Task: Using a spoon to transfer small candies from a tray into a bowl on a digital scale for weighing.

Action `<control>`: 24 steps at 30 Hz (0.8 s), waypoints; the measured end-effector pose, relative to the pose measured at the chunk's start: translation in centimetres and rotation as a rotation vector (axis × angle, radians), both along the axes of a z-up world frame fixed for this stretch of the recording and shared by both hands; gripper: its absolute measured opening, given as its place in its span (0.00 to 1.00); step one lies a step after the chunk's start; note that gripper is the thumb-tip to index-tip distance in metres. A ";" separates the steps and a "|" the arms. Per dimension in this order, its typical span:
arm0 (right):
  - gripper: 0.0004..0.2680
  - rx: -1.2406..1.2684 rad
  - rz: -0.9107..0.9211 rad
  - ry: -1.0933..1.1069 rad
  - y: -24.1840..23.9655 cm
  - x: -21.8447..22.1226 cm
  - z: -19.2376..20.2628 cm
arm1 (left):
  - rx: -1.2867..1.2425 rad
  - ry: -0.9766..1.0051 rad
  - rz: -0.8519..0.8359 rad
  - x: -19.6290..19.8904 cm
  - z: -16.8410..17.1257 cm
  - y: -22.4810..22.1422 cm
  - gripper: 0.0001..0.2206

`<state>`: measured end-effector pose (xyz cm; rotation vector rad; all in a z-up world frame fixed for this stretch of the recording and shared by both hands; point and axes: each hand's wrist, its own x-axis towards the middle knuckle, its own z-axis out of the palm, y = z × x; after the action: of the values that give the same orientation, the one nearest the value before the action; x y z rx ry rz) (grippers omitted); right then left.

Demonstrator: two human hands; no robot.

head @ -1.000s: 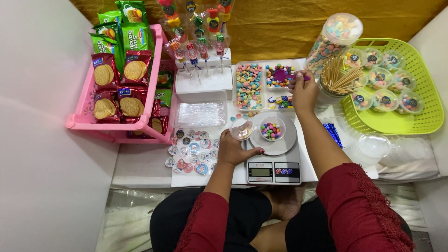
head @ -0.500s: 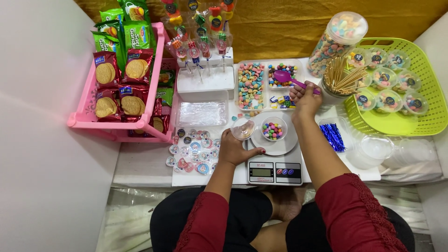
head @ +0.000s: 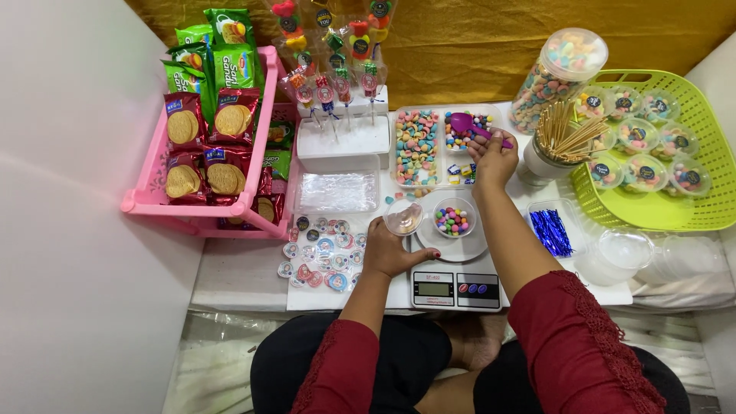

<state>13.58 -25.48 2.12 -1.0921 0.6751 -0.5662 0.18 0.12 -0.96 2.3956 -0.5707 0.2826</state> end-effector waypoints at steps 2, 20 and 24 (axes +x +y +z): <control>0.05 -0.009 -0.002 -0.008 0.1 0.5 -0.2 | 0.009 0.006 0.003 0.1 -0.4 0.1 0.49; 0.06 0.197 -0.059 0.004 -1.3 -0.7 -1.8 | 0.016 -0.028 0.012 -0.1 0.0 0.0 0.45; 0.05 0.104 -0.047 0.015 -1.3 -2.5 -0.4 | 0.025 -0.049 0.021 -0.2 0.1 -0.1 0.45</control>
<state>11.05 -26.79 1.70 -0.9862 0.7369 -0.5581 0.03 0.05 -0.88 2.4256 -0.5744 0.3467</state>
